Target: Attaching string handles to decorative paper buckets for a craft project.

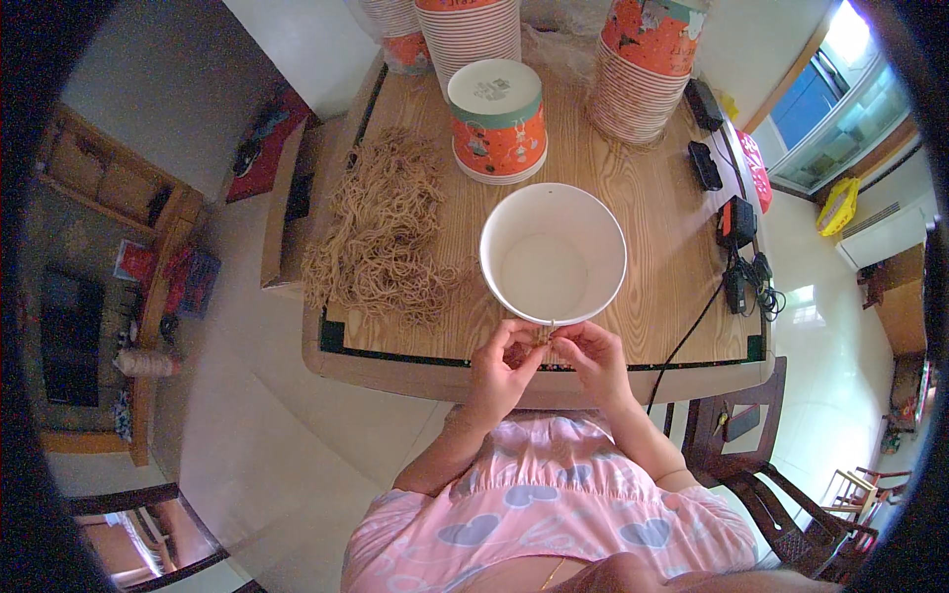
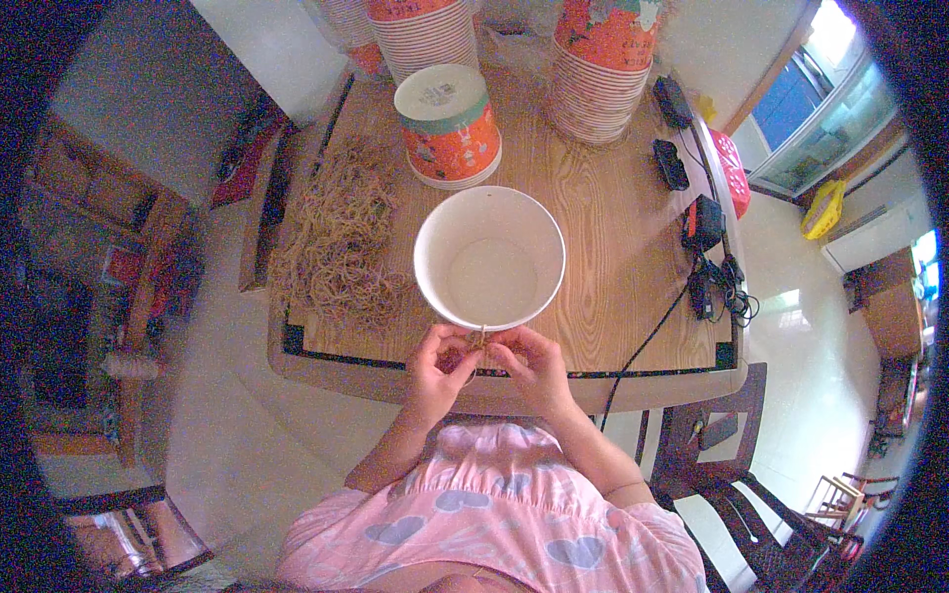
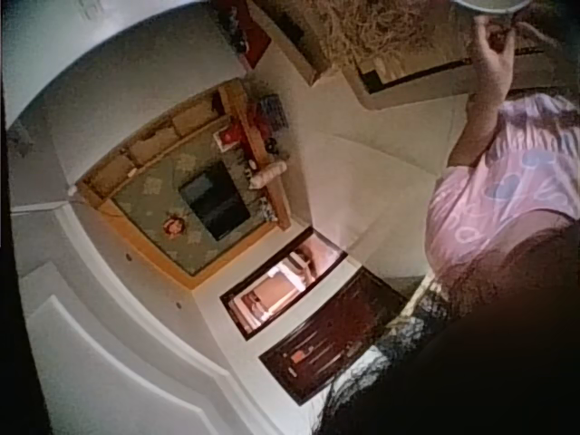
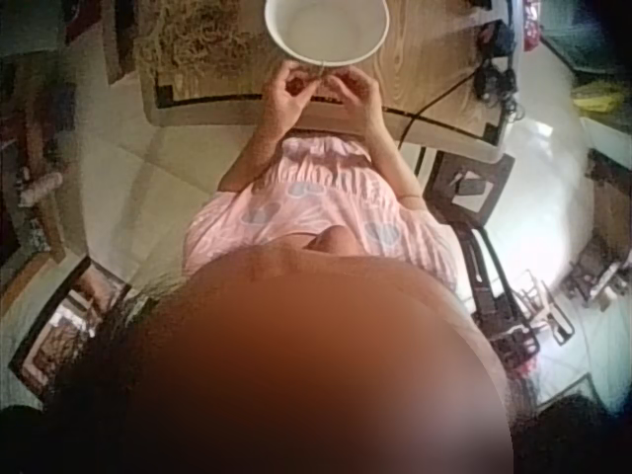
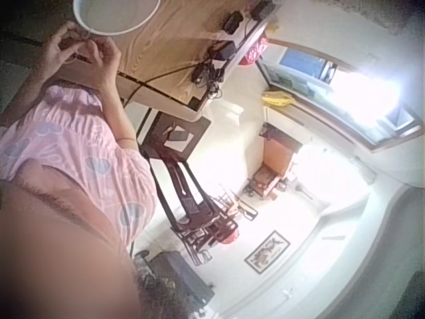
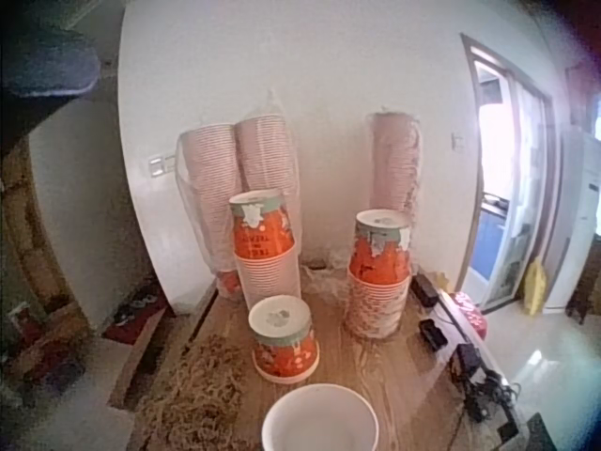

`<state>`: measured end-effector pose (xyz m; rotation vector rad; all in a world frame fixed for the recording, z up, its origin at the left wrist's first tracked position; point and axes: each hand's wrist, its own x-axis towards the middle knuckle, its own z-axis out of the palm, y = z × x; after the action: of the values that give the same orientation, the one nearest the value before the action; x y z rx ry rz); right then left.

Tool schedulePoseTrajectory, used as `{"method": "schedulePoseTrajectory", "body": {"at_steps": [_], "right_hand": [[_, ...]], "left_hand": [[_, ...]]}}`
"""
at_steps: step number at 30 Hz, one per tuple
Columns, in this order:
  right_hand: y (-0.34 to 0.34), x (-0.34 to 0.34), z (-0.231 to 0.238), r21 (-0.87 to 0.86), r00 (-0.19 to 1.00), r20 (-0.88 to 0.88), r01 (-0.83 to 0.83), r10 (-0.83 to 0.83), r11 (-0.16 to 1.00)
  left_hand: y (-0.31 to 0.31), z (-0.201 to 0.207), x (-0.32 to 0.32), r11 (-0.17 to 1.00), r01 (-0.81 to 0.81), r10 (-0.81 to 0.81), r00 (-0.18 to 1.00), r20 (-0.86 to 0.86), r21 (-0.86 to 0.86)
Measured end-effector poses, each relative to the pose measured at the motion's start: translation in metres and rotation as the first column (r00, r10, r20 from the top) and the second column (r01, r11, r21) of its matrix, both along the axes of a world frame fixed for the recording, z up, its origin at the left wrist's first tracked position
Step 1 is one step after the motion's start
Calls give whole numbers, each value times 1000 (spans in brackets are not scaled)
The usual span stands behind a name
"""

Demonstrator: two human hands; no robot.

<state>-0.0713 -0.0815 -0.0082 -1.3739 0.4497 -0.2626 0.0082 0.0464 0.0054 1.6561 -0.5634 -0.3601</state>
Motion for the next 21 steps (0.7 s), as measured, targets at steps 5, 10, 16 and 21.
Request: {"method": "schedulePoseTrajectory", "body": {"at_steps": [5, 10, 16, 21], "right_hand": [[-1, -1, -2, 4, 1000, 2, 1, -1, 1000], [0, -1, -1, -13, 1000, -5, -5, 5, 1000], [-1, -2, -4, 14, 1000, -14, -8, 8, 1000], [-1, -2, -6, 11, 1000, -7, -15, 15, 1000]], "left_hand": [[-1, 4, 1, 1000, -13, 15, 995, 102, -13], [9, -12, 5, 999, 17, -25, 985, -171, -44], [8, -3, 9, 980, -105, -19, 799, -601, -171], [10, -5, 8, 991, -43, 13, 972, -234, -124]]}}
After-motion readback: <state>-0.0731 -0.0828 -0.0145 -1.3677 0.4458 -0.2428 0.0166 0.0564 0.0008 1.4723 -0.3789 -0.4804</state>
